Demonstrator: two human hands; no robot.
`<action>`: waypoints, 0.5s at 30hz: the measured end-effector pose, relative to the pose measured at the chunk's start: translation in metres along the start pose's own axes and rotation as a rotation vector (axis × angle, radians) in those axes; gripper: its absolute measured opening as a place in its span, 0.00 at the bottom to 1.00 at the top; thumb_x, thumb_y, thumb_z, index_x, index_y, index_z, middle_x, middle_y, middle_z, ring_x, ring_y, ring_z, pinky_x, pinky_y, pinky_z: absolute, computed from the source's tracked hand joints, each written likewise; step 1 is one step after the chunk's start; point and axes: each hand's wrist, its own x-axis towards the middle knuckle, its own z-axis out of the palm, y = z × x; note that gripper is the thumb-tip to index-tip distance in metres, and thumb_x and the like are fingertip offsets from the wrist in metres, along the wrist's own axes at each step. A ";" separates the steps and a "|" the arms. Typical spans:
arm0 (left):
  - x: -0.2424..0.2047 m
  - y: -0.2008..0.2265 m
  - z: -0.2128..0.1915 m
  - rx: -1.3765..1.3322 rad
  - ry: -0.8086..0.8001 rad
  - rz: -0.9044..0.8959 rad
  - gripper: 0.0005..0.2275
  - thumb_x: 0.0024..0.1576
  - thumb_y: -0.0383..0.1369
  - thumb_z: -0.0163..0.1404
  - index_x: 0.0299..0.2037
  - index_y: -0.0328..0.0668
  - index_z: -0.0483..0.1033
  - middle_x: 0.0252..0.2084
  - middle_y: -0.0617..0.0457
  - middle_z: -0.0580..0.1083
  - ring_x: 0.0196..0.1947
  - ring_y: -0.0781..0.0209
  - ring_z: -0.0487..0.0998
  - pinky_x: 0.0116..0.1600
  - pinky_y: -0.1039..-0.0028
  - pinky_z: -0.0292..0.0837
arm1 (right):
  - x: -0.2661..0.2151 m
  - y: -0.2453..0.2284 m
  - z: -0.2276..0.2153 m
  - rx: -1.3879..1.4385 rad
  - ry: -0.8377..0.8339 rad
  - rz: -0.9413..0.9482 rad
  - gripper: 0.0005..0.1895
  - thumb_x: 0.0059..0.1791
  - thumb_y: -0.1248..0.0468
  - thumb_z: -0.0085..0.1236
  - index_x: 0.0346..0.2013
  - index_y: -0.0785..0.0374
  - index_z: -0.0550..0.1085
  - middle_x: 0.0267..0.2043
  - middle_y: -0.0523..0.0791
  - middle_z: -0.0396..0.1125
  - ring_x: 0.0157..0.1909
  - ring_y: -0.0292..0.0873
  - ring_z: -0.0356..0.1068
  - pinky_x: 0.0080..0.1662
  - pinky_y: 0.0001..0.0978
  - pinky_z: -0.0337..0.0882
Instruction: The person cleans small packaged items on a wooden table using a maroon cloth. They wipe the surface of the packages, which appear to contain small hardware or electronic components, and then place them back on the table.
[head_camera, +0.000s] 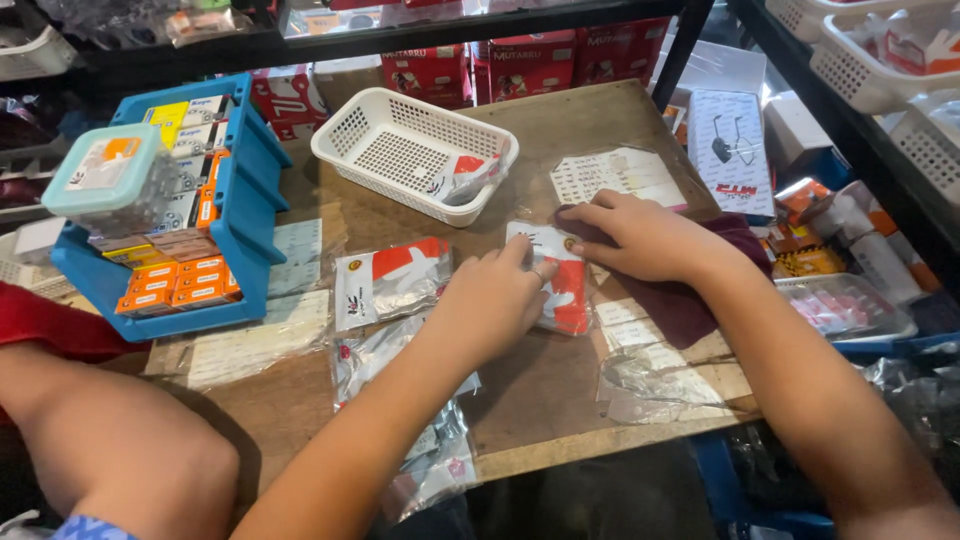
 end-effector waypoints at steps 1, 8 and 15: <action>0.000 0.000 0.000 0.000 0.004 0.001 0.10 0.59 0.39 0.51 0.47 0.49 0.78 0.48 0.47 0.70 0.40 0.38 0.81 0.39 0.56 0.74 | 0.001 0.001 0.001 -0.003 0.002 0.000 0.24 0.53 0.49 0.49 0.62 0.48 0.68 0.56 0.50 0.67 0.60 0.62 0.68 0.61 0.58 0.68; 0.000 0.001 0.000 0.009 -0.007 -0.002 0.11 0.58 0.39 0.51 0.47 0.50 0.78 0.48 0.48 0.69 0.41 0.39 0.81 0.40 0.56 0.75 | 0.003 0.003 0.002 -0.011 -0.017 0.004 0.24 0.53 0.47 0.48 0.62 0.47 0.68 0.57 0.49 0.66 0.61 0.61 0.68 0.62 0.57 0.68; 0.001 0.001 0.002 -0.007 -0.007 -0.019 0.13 0.58 0.39 0.51 0.52 0.50 0.72 0.49 0.46 0.68 0.41 0.36 0.81 0.41 0.54 0.75 | 0.004 0.003 0.004 -0.018 -0.019 0.018 0.23 0.53 0.47 0.49 0.62 0.46 0.67 0.57 0.48 0.66 0.61 0.60 0.68 0.62 0.56 0.68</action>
